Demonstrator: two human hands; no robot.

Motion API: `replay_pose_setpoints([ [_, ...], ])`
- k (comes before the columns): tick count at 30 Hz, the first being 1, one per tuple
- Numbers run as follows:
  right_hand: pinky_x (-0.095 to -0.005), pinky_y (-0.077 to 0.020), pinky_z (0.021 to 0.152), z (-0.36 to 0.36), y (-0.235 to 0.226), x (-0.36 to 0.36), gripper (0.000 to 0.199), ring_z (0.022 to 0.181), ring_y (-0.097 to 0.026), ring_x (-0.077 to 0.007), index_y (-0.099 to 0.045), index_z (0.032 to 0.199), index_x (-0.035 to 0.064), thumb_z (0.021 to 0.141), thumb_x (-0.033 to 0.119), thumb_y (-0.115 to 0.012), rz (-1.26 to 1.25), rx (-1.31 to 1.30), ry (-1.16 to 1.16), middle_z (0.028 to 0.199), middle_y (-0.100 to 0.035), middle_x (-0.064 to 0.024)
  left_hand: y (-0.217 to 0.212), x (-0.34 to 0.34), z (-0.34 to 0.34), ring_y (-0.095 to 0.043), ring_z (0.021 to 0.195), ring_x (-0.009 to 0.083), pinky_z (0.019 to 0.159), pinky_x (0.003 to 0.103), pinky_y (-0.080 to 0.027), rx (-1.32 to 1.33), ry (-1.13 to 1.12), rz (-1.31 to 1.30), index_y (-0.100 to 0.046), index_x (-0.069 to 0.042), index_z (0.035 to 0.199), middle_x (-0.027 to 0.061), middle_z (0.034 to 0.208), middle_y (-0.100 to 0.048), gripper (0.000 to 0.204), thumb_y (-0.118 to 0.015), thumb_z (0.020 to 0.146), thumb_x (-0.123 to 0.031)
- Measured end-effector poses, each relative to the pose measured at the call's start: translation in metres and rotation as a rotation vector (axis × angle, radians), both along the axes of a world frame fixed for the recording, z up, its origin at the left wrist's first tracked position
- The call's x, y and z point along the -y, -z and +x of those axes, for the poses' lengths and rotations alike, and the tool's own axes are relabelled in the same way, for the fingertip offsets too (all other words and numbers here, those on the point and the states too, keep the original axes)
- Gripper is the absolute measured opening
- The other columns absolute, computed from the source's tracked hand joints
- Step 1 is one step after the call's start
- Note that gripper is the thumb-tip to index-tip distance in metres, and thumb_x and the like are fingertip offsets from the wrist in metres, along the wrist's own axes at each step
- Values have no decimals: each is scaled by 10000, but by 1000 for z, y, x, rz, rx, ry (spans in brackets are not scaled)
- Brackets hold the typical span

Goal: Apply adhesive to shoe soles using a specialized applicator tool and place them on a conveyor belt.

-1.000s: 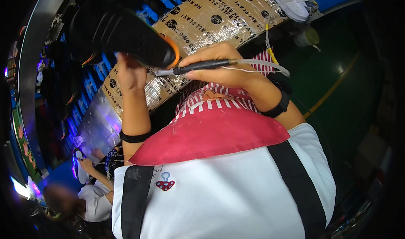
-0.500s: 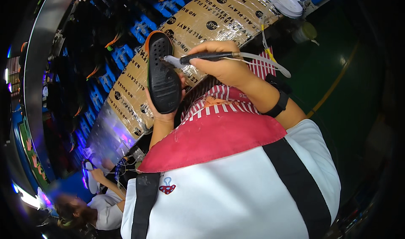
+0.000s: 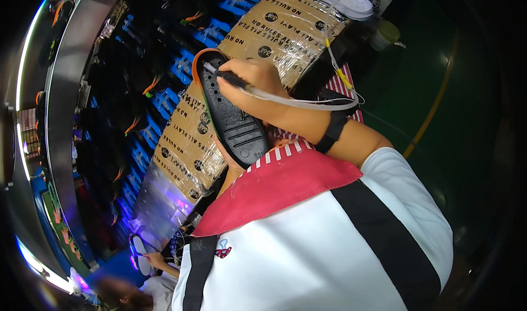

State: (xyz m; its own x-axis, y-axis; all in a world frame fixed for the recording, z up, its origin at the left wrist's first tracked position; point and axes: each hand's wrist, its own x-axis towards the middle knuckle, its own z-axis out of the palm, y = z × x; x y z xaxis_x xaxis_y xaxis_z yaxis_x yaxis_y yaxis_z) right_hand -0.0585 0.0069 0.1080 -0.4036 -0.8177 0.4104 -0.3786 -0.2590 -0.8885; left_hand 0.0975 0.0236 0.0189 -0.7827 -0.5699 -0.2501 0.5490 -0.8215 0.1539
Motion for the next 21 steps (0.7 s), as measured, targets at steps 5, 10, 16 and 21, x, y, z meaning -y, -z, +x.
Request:
replay_pose_setpoints([
  [5, -280, -459, 558, 7, 3, 12, 183, 613, -616, -190, -617, 853, 5, 730, 136, -655, -96, -120, -112, 701, -617, -132, 3, 2, 0, -489, 1081, 366, 889, 470, -428, 36, -61, -21, -373, -68, 1299, 193, 1222, -469, 867, -313, 746, -734],
  [10, -245, -453, 579, 7, -14, 5, 169, 625, -599, -135, -634, 845, 17, 725, 135, -649, 72, 187, -204, 708, -629, -103, 2, 10, 0, -489, 1083, 362, 893, 469, -426, 30, -112, -56, -376, -72, 1297, 189, 1223, -470, 865, -321, 744, -734],
  [16, -257, -462, 614, 0, -17, 6, 206, 695, -607, -145, -623, 905, 0, 754, 140, -642, 22, 123, -45, 752, -626, -101, 2, 7, -3, -489, 1086, 356, 898, 467, -424, 35, -108, -46, -379, -76, 1296, 184, 1225, -470, 862, -332, 741, -734],
  [21, -256, -467, 615, 8, -6, 12, 219, 683, -621, -171, -626, 919, -2, 743, 124, -657, -17, 3, -126, 762, -629, -133, 6, 5, 5, -488, 1089, 352, 903, 466, -422, 18, -132, -30, -382, -79, 1294, 180, 1226, -470, 860, -340, 739, -734],
])
